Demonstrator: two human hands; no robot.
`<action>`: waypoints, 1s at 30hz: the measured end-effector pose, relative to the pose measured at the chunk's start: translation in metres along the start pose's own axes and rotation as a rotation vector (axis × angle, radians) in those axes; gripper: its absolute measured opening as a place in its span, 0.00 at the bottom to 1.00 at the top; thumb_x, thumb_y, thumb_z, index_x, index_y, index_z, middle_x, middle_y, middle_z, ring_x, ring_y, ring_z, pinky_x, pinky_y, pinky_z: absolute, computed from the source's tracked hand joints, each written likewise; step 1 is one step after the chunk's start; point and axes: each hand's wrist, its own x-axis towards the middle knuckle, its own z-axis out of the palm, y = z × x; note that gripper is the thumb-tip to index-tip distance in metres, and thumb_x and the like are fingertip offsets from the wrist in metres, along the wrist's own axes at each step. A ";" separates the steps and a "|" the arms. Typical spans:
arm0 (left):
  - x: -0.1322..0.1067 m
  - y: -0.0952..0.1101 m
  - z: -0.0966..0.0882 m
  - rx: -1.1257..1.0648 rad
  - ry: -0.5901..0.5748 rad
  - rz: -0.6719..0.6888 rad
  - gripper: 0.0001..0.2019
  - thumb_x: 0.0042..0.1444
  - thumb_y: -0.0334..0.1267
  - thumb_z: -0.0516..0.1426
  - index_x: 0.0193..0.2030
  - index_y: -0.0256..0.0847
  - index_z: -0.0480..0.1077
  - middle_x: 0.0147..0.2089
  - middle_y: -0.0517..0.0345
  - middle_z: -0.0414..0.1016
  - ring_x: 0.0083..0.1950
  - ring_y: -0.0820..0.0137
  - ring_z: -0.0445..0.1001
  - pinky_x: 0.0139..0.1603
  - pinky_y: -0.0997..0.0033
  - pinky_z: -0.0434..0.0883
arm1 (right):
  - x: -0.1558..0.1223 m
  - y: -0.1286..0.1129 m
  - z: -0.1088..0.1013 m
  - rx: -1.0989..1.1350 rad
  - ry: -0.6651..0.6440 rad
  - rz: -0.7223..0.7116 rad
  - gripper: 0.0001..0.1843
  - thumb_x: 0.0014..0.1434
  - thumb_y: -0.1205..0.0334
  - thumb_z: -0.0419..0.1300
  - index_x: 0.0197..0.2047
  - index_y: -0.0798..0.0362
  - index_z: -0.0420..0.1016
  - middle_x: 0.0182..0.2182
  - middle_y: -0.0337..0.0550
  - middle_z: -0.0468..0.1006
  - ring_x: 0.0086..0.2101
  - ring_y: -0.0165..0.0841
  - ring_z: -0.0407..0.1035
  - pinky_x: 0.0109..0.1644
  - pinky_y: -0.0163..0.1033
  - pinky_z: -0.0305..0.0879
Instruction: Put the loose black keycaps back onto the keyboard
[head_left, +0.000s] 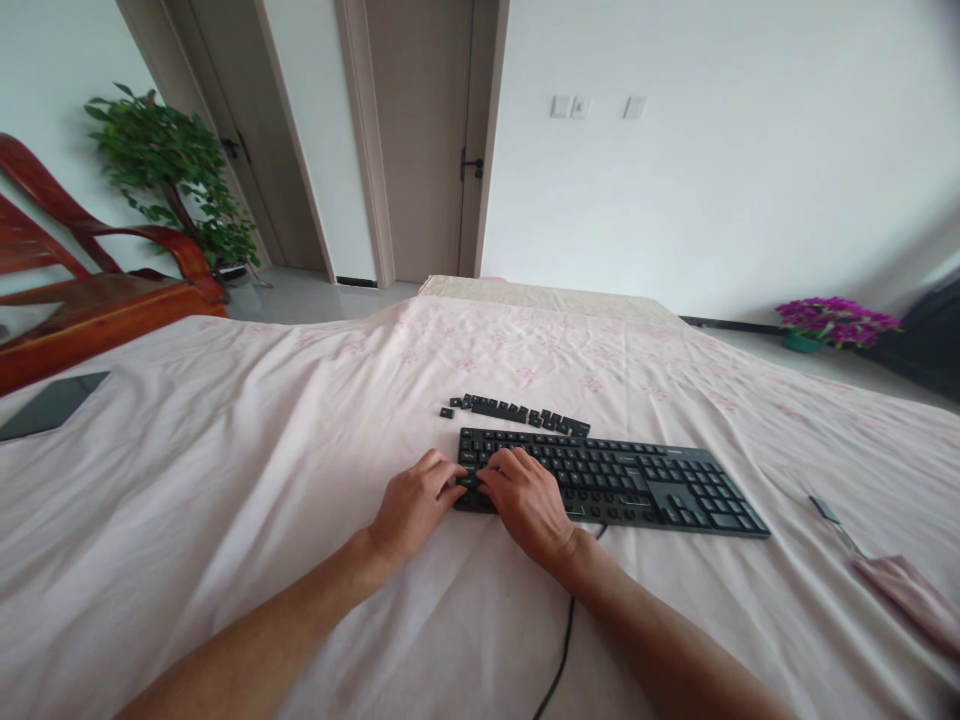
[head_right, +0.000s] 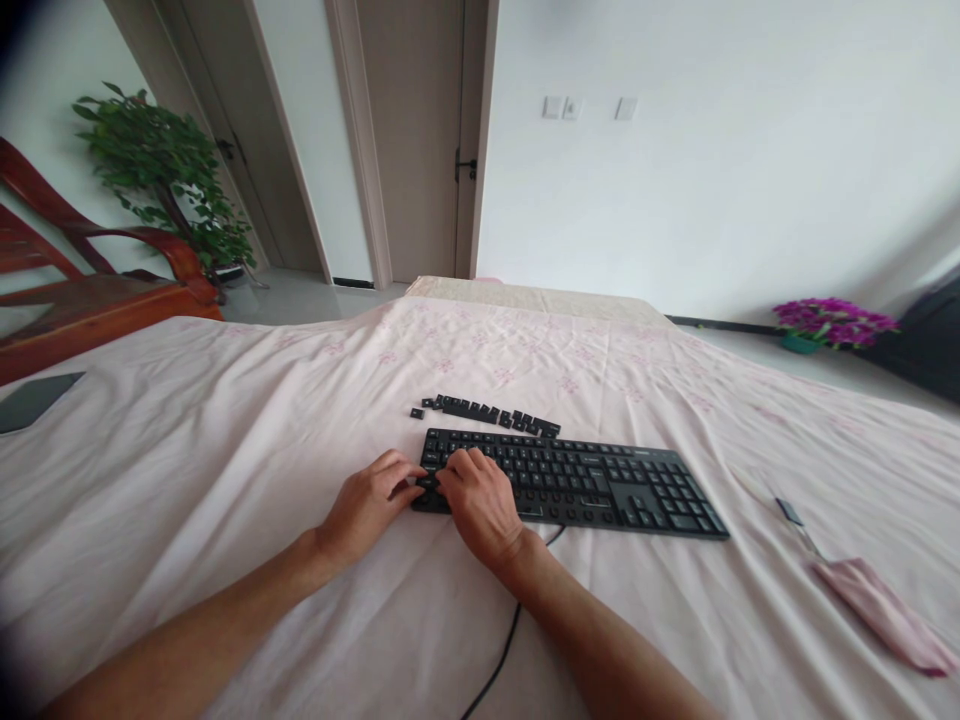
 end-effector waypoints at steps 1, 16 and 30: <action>0.000 0.000 0.000 -0.018 -0.006 -0.006 0.06 0.57 0.35 0.58 0.42 0.45 0.71 0.42 0.60 0.71 0.41 0.71 0.73 0.42 0.74 0.69 | -0.001 -0.001 0.000 0.004 0.003 0.005 0.05 0.61 0.64 0.58 0.36 0.50 0.75 0.35 0.42 0.72 0.36 0.33 0.63 0.38 0.37 0.58; 0.009 0.014 -0.005 0.191 -0.106 0.033 0.05 0.60 0.37 0.54 0.42 0.43 0.68 0.42 0.58 0.70 0.41 0.69 0.73 0.40 0.72 0.68 | -0.003 -0.001 0.003 0.083 -0.052 0.097 0.07 0.60 0.65 0.58 0.41 0.47 0.76 0.36 0.42 0.71 0.39 0.34 0.65 0.39 0.35 0.63; 0.014 0.008 -0.009 -0.272 -0.051 -0.152 0.05 0.55 0.39 0.57 0.36 0.42 0.70 0.35 0.60 0.74 0.34 0.71 0.72 0.37 0.73 0.67 | -0.002 0.007 0.006 0.571 0.144 0.227 0.10 0.62 0.64 0.55 0.39 0.49 0.78 0.37 0.41 0.75 0.37 0.30 0.71 0.42 0.34 0.66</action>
